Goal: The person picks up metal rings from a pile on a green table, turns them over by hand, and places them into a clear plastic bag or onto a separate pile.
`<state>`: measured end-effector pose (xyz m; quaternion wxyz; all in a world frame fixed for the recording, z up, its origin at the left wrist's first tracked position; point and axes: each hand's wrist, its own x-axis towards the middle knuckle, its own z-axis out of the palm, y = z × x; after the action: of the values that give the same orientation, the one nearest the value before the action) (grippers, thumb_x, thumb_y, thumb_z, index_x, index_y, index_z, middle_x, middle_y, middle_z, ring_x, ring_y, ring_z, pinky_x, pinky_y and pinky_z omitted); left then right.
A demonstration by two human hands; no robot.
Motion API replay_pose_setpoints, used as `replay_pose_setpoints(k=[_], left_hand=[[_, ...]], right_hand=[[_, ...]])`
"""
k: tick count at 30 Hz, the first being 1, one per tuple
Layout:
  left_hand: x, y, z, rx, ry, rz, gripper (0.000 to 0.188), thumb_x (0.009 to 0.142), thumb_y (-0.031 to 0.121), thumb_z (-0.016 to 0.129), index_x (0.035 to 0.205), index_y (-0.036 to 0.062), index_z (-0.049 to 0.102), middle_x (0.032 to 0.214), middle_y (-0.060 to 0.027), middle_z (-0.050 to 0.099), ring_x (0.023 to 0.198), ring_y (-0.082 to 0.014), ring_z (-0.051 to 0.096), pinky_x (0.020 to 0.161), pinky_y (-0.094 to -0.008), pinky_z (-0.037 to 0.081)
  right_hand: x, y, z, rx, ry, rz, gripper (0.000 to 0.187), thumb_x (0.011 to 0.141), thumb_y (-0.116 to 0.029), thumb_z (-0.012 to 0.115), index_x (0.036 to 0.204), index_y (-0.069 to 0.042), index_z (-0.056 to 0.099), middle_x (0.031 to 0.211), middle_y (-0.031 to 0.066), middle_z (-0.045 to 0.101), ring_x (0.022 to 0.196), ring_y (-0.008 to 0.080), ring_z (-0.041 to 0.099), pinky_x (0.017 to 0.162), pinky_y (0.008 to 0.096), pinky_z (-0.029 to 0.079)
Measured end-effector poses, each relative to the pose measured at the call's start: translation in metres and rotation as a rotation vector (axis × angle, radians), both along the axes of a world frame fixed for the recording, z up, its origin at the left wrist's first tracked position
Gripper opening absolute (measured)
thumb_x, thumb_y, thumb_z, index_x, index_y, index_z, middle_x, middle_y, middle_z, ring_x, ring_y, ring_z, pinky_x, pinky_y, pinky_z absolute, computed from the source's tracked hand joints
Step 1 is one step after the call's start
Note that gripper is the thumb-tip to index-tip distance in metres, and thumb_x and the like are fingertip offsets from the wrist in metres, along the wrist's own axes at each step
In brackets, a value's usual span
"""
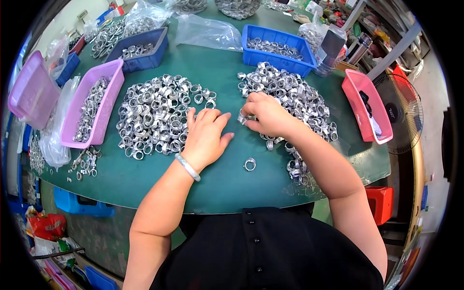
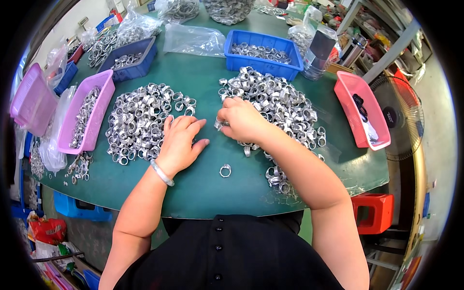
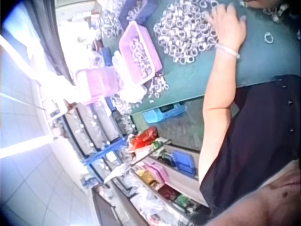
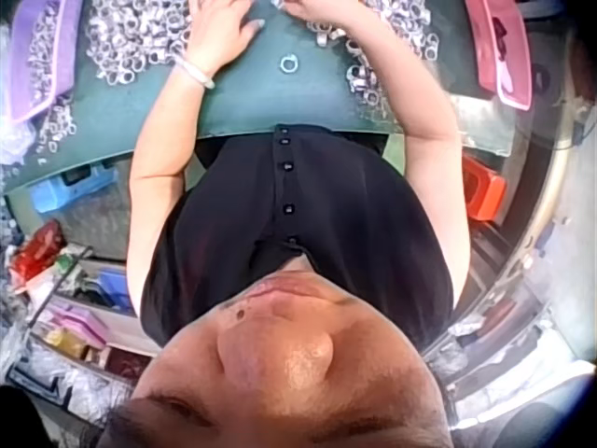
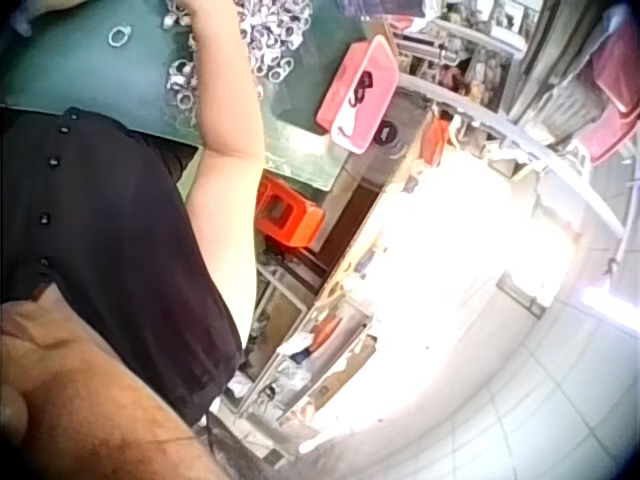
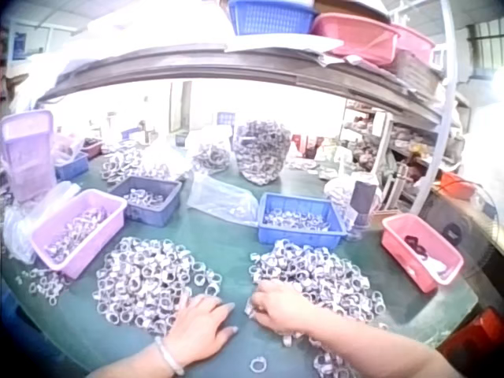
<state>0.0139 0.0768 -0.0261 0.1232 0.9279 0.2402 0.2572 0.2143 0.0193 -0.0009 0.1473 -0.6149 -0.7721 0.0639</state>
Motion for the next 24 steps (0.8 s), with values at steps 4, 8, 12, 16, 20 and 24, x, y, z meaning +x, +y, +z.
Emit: replay_pose_setpoints(k=[4, 8, 12, 16, 20, 24], left_hand=[[0.003, -0.002, 0.005, -0.031, -0.061, -0.089, 0.041, 0.068, 0.015, 0.072, 0.106, 0.0062, 0.057, 0.101, -0.0078, 0.055, 0.100, -0.0258, 0.051, 0.094, -0.0442, 0.031], [0.005, -0.004, 0.002, -0.122, -0.099, -0.141, 0.040, 0.066, 0.013, 0.073, 0.102, 0.0074, 0.056, 0.096, -0.0067, 0.058, 0.094, -0.0268, 0.054, 0.087, -0.0396, 0.036], [0.007, -0.004, -0.002, -0.138, -0.113, -0.198, 0.037, 0.067, 0.012, 0.074, 0.099, 0.0073, 0.057, 0.087, -0.0064, 0.061, 0.083, -0.0259, 0.058, 0.076, -0.0364, 0.043], [0.007, -0.005, 0.003, -0.468, -0.166, -0.184, 0.033, 0.068, 0.010, 0.074, 0.096, 0.0060, 0.059, 0.083, -0.0072, 0.063, 0.074, -0.0197, 0.060, 0.068, -0.0306, 0.047], [0.007, -0.008, -0.002, -0.706, -0.263, -0.232, 0.035, 0.068, 0.007, 0.076, 0.099, 0.0059, 0.060, 0.075, -0.0023, 0.058, 0.069, -0.0104, 0.053, 0.066, -0.0238, 0.045], [0.009, -0.003, 0.000, -0.839, -0.375, -0.308, 0.033, 0.069, 0.004, 0.074, 0.099, 0.0049, 0.060, 0.077, 0.0016, 0.055, 0.073, -0.0067, 0.050, 0.068, -0.0215, 0.043]], right_hand=[[-0.004, -0.011, -0.003, -0.033, 0.294, 0.022, 0.021, 0.072, -0.014, 0.067, 0.088, -0.003, 0.062, 0.089, 0.0103, 0.055, 0.088, 0.0253, 0.054, 0.072, 0.0344, 0.046], [-0.018, -0.020, 0.003, -0.237, 0.674, -0.105, 0.023, 0.072, -0.022, 0.069, 0.082, -0.002, 0.063, 0.082, 0.0115, 0.056, 0.075, 0.0228, 0.056, 0.067, 0.0323, 0.046], [-0.018, -0.028, -0.001, -0.225, 0.634, -0.079, 0.021, 0.074, -0.021, 0.070, 0.079, -0.002, 0.062, 0.078, 0.0098, 0.057, 0.071, 0.0213, 0.055, 0.064, 0.0318, 0.045], [-0.016, -0.039, -0.002, -0.132, 0.500, -0.038, 0.011, 0.073, -0.009, 0.067, 0.076, -0.003, 0.059, 0.077, 0.0054, 0.055, 0.072, 0.0185, 0.054, 0.064, 0.0298, 0.043], [-0.018, -0.048, -0.013, 0.018, 0.353, 0.023, 0.010, 0.068, -0.006, 0.067, 0.074, -0.004, 0.059, 0.078, 0.0070, 0.055, 0.075, 0.0255, 0.055, 0.068, 0.0353, 0.044], [-0.022, -0.048, -0.008, 0.026, 0.250, 0.008, 0.015, 0.067, -0.010, 0.068, 0.080, -0.007, 0.061, 0.080, 0.0055, 0.056, 0.082, 0.0261, 0.053, 0.072, 0.0368, 0.040]])
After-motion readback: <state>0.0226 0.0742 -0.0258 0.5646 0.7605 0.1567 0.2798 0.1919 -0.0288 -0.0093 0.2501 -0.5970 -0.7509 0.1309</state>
